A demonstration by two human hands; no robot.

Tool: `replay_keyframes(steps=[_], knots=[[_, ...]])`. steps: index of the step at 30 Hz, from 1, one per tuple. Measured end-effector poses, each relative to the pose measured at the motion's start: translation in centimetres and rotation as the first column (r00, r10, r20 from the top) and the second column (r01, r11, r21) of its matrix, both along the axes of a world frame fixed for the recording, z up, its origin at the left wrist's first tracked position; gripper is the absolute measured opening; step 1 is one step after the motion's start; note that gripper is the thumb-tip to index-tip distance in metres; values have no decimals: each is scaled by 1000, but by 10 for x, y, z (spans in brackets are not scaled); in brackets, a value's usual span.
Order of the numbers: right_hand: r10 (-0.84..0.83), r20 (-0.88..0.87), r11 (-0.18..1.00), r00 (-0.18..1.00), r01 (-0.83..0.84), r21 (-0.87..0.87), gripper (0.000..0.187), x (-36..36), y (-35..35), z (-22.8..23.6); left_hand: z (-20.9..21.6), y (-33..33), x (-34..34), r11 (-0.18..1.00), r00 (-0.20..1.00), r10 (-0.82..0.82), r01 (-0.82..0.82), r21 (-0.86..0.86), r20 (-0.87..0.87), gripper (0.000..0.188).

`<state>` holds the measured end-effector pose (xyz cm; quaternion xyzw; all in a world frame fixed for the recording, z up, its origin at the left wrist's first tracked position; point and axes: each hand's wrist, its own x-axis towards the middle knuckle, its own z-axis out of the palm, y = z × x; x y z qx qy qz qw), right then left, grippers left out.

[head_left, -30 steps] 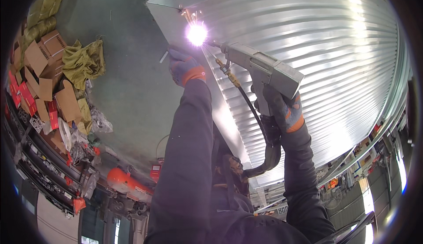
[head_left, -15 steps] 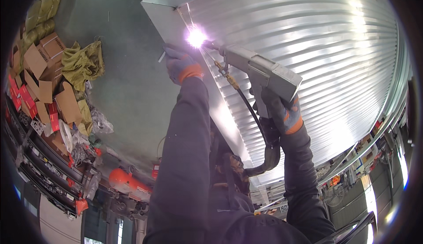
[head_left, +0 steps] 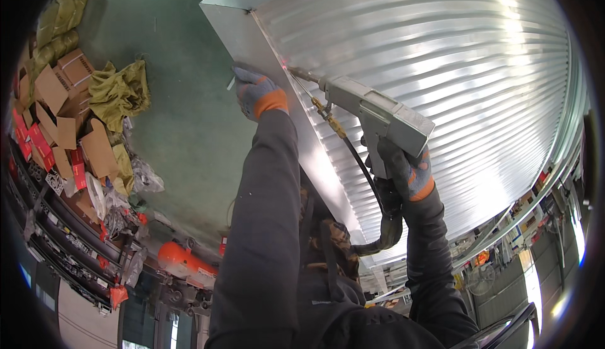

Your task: The person welds seams on a large corrugated metal duct using a handheld welding gun. They move along the duct, repositioning it as needed, and apply continuous welds along the edges while wearing gloves and protective clothing.

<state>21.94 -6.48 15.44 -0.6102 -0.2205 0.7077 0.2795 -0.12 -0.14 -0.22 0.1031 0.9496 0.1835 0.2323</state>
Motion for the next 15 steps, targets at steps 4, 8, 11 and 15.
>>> replay_keyframes(steps=[4,8,11,15], knots=[[-17,-52,1000,999,18,15,31,4,-7,-5,0,0,1,1000,1000,-4,4,-9,-26,62],[-3,-30,1000,1000,4,31,31,4,-7,-7,-10,-6,-4,999,998,-39,39,9,-48,63],[-14,-25,1000,1000,14,27,31,2,-5,-6,-7,-3,-2,999,999,-39,38,-22,-38,63],[6,-7,1000,1000,-6,8,31,2,-6,-7,-3,-2,-2,1000,1000,-15,15,-12,-3,64]])
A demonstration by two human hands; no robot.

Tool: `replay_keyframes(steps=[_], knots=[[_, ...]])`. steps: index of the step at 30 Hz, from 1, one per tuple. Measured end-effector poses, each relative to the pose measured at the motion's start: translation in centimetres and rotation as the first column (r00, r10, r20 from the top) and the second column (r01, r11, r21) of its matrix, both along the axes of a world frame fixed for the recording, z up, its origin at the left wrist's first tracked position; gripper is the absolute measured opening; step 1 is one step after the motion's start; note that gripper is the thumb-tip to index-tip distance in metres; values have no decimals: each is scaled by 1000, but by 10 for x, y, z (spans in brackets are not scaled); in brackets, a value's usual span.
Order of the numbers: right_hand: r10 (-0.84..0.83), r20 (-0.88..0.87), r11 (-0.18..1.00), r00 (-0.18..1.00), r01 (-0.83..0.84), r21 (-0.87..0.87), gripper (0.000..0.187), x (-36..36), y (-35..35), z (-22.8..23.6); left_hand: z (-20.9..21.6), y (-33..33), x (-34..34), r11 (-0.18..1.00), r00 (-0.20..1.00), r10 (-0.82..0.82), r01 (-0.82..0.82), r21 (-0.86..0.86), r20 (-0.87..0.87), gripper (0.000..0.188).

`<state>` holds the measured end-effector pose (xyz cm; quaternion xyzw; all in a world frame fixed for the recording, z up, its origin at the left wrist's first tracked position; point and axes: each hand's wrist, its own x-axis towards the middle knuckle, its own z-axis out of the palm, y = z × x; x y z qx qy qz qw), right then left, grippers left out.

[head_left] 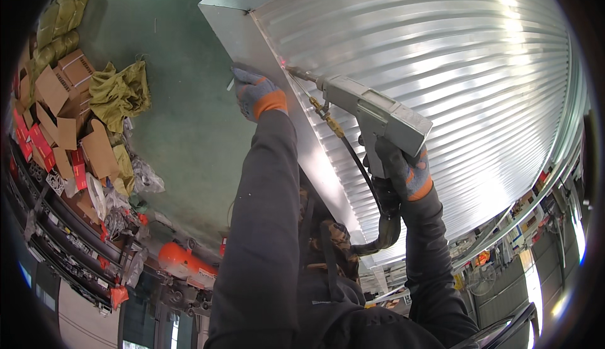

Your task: The person welds seams on a large corrugated metal duct using a handheld welding gun. They move along the duct, repositioning it as needed, and apply continuous welds along the edges while wearing gloves and protective clothing.

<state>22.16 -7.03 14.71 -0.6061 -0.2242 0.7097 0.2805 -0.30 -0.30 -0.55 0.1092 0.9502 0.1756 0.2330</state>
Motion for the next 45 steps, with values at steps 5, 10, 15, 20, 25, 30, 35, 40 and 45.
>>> replay_keyframes(steps=[5,10,15,20,25,30,35,40,45], knots=[[-14,-33,1000,999,13,-14,31,3,-4,-4,8,2,5,999,1000,-11,10,-45,-6,65],[6,-6,1000,1000,-6,-11,31,0,-2,-5,10,3,3,998,1000,13,-12,-65,15,64],[22,41,1000,999,-23,15,33,2,-2,-7,-18,-11,-1,995,999,-25,22,-95,-36,44],[18,0,997,1000,-18,-70,32,-7,5,0,-152,-83,-62,819,842,-533,489,-300,-82,30],[59,44,998,997,-58,-37,36,0,5,2,-192,-100,-65,776,774,-619,575,-259,-136,49],[14,-18,1000,1000,-14,-28,36,-2,-1,0,-152,-82,-58,899,896,-426,404,-170,-125,63],[19,16,998,1000,-18,-60,34,7,-5,0,-45,-21,-6,986,989,-148,147,-82,-5,63],[-49,-36,996,998,46,-77,34,0,-11,2,-60,-26,-25,998,999,-42,43,54,-16,63],[28,-29,997,999,-30,-69,36,12,-18,-2,-15,-6,-2,998,1000,-15,16,66,-21,61]])
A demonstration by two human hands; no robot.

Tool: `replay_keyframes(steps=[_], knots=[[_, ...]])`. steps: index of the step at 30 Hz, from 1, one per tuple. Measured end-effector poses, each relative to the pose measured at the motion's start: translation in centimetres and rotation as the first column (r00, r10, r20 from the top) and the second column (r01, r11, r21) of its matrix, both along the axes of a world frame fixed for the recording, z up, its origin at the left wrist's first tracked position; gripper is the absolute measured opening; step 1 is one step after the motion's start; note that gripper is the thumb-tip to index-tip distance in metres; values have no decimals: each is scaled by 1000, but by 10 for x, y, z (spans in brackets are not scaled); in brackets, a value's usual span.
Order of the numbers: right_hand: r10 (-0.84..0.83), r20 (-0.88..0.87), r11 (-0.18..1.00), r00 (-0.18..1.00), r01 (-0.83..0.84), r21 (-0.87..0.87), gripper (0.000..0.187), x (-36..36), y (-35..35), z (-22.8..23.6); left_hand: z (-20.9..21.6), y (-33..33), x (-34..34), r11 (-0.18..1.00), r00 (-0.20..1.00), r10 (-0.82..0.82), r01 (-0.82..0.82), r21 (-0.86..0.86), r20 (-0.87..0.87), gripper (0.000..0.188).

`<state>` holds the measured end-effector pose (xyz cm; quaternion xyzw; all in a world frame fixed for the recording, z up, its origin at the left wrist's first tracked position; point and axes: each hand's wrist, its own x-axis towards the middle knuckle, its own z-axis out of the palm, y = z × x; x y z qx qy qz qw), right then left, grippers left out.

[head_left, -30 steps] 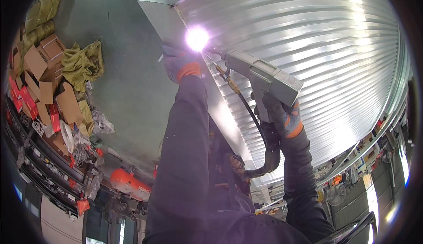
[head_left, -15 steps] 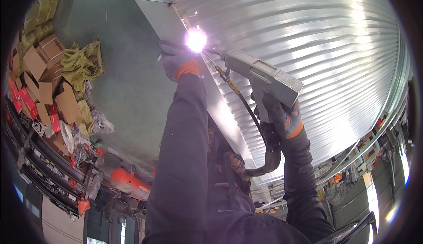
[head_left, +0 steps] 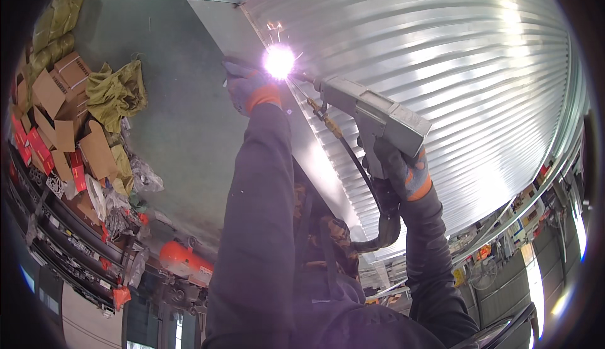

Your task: The person welds seams on a large corrugated metal duct using a handheld welding gun. They move along the duct, repositioning it as needed, and apply continuous welds along the edges while wearing gloves and protective clothing.

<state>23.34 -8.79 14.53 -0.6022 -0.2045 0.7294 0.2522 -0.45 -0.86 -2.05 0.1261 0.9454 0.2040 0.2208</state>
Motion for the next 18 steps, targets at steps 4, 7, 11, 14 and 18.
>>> replay_keyframes(steps=[4,7,11,14,18], knots=[[-94,24,994,995,96,-59,30,-4,-3,12,11,5,4,993,999,33,-37,-112,-33,57],[-60,31,997,998,61,-39,30,3,-10,12,10,5,8,997,999,33,-36,-73,-31,57],[-45,26,998,999,46,-45,30,5,-19,7,-1,1,3,995,997,27,-34,-89,-72,56],[-23,20,999,1000,24,-27,30,6,-20,7,12,5,7,995,995,-13,3,-104,-96,58],[-52,33,998,998,54,-46,27,0,-15,10,2,2,-1,987,999,10,-17,-157,-47,59]])
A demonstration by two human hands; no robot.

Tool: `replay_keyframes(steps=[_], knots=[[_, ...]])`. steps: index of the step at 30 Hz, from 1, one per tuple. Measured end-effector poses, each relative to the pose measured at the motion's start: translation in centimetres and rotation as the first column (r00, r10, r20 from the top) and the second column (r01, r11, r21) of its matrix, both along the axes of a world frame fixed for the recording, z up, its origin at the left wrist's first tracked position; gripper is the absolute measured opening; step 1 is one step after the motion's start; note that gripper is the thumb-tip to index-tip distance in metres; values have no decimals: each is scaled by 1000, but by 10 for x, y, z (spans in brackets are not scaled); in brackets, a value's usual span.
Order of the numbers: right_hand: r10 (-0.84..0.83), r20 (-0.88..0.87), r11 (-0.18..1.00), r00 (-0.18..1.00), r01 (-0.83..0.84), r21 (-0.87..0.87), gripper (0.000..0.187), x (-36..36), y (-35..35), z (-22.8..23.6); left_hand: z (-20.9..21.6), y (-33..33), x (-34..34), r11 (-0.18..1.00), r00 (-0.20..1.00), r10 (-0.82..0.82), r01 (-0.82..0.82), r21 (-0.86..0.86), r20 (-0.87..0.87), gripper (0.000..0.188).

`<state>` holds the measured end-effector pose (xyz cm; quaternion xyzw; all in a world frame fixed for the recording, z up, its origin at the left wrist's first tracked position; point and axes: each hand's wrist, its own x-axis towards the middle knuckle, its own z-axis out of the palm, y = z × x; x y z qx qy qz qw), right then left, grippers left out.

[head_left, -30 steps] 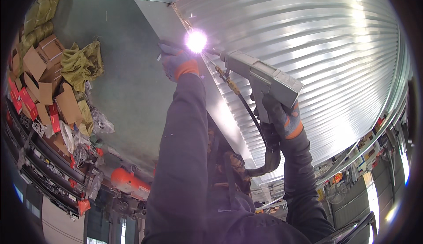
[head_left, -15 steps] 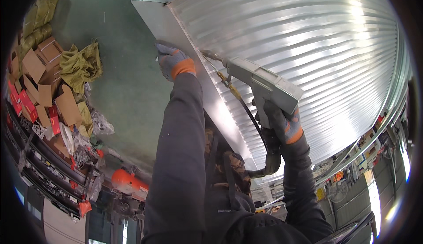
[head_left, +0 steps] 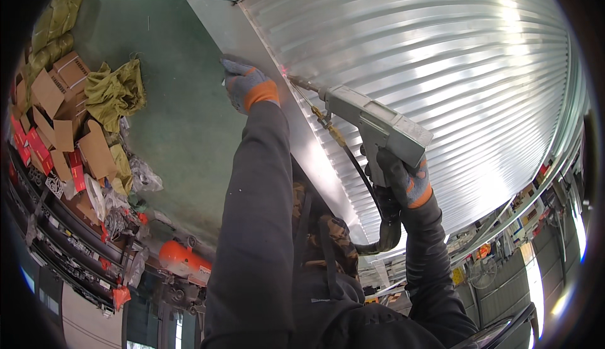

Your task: The person welds seams on a large corrugated metal duct using a handheld welding gun. They move along the duct, repositioning it as needed, and apply continuous welds along the edges while wearing gloves and protective clothing.

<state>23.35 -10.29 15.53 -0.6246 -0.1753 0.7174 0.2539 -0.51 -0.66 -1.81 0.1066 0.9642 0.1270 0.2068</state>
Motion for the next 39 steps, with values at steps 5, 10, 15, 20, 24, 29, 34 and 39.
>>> replay_keyframes(steps=[5,10,15,20,24,29,34,39], knots=[[60,-11,997,998,-59,55,26,3,-1,-3,-1,1,-2,996,1000,19,-17,-83,16,57],[-59,-43,997,997,61,36,24,0,-6,-5,0,0,1,999,1000,8,-8,43,-6,59],[23,15,999,1000,-23,47,26,0,-3,-3,-7,-2,-1,993,998,52,-49,106,-24,60],[231,110,950,967,-248,187,32,3,2,0,3,2,2,993,998,56,-58,103,16,57],[64,1,984,998,-63,166,36,-1,-8,-3,12,6,7,997,999,30,-28,78,-31,55],[-11,-49,990,999,17,138,31,-5,-7,-4,-10,-6,-11,982,988,-146,138,-131,-46,60],[-100,-136,989,986,113,94,28,-1,-12,-6,14,4,4,996,996,-84,83,-44,-7,62],[-37,-135,997,990,46,64,38,7,-19,-10,16,7,4,987,999,-46,45,-154,-9,64]])
